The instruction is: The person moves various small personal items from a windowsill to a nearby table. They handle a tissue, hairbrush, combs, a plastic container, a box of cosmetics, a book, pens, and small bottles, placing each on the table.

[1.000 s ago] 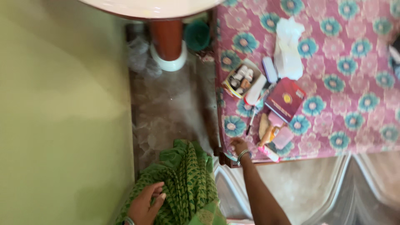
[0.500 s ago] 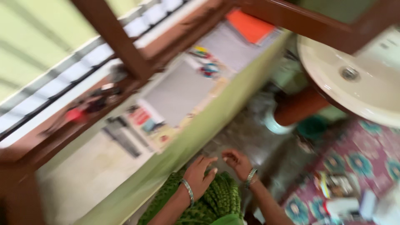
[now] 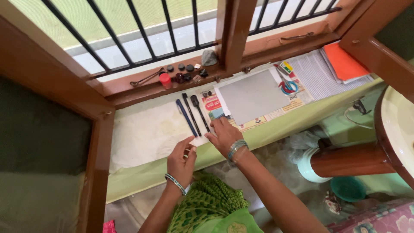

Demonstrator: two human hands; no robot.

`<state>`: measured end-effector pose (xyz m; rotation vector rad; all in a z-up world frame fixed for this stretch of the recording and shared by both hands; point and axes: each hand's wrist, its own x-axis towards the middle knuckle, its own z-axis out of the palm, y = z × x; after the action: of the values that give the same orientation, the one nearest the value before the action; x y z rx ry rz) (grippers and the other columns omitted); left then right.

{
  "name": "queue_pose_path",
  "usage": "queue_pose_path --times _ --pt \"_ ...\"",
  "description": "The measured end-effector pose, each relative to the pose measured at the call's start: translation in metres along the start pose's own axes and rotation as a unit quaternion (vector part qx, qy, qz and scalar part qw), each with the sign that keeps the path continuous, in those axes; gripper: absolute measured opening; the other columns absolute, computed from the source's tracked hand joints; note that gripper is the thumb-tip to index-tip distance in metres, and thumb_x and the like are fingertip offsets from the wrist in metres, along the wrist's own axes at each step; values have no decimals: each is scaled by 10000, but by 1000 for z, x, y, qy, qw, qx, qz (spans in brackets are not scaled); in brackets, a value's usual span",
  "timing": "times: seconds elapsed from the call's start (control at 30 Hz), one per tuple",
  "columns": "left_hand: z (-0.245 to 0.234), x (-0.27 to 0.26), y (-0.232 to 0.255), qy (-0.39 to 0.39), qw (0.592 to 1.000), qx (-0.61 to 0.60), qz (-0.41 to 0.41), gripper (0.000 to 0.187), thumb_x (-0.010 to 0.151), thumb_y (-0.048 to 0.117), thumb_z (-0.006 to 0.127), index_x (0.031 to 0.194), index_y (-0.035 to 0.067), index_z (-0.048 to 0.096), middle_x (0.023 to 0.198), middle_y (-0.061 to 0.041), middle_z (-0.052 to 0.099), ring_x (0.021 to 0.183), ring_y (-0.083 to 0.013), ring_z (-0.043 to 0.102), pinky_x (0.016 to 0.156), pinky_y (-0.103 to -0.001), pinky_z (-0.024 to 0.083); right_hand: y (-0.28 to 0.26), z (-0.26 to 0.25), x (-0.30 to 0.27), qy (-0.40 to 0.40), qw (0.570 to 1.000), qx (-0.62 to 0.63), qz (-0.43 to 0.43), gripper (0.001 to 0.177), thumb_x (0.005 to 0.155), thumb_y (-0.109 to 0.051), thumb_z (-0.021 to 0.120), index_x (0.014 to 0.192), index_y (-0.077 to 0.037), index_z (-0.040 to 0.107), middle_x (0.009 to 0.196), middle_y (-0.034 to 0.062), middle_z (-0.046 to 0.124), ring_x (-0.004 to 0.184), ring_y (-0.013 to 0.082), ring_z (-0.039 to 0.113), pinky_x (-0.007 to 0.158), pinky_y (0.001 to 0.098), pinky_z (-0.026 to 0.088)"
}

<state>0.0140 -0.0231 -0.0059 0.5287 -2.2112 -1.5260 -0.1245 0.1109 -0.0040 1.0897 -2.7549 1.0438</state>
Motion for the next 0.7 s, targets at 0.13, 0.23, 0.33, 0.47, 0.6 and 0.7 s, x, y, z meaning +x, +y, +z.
queue_pose_path --times 0.13,0.23,0.33,0.47,0.6,0.7 --pt "-7 0 -2 -14 998 -17 -55 404 929 113 638 1333 87 640 904 -50 727 718 -115 659 581 -280 546 9 17 30 -66 993 -66 75 270 866 -307 758 927 -63 659 816 127 708 738 323 666 697 460 519" --pt "-1 1 -1 -35 995 -57 -68 422 937 121 640 1357 85 626 919 -45 732 734 -102 651 605 -279 543 19 12 27 -79 984 85 138 243 853 -285 770 869 -63 671 716 69 727 611 219 695 611 366 546" --pt "19 4 1 -76 987 -127 -69 408 957 148 641 1355 62 622 928 -47 734 761 -86 664 663 -257 550 30 -6 1 -82 931 316 165 234 897 -246 770 885 -43 655 699 40 688 545 128 631 497 295 486" --pt "77 -1 -1 -167 950 -237 -118 390 972 180 617 1334 35 622 965 -36 731 776 -91 666 660 -254 520 51 -32 -73 -13 859 455 236 168 921 -178 739 955 -48 637 733 6 672 559 64 586 442 226 415" --pt "161 -28 -26 -313 922 -200 -110 350 991 185 634 1290 5 635 913 -66 716 782 -105 660 655 -273 509 97 -45 -167 94 817 495 281 230 893 -117 748 1066 -44 616 829 18 716 660 71 656 485 229 478" --pt "231 -62 -51 -466 868 -155 -72 385 955 201 652 1291 13 644 943 -65 724 809 -137 684 728 -292 567 148 -28 -260 179 788 469 357 305 883 -119 750 1155 -46 631 861 18 721 703 79 677 525 231 514"
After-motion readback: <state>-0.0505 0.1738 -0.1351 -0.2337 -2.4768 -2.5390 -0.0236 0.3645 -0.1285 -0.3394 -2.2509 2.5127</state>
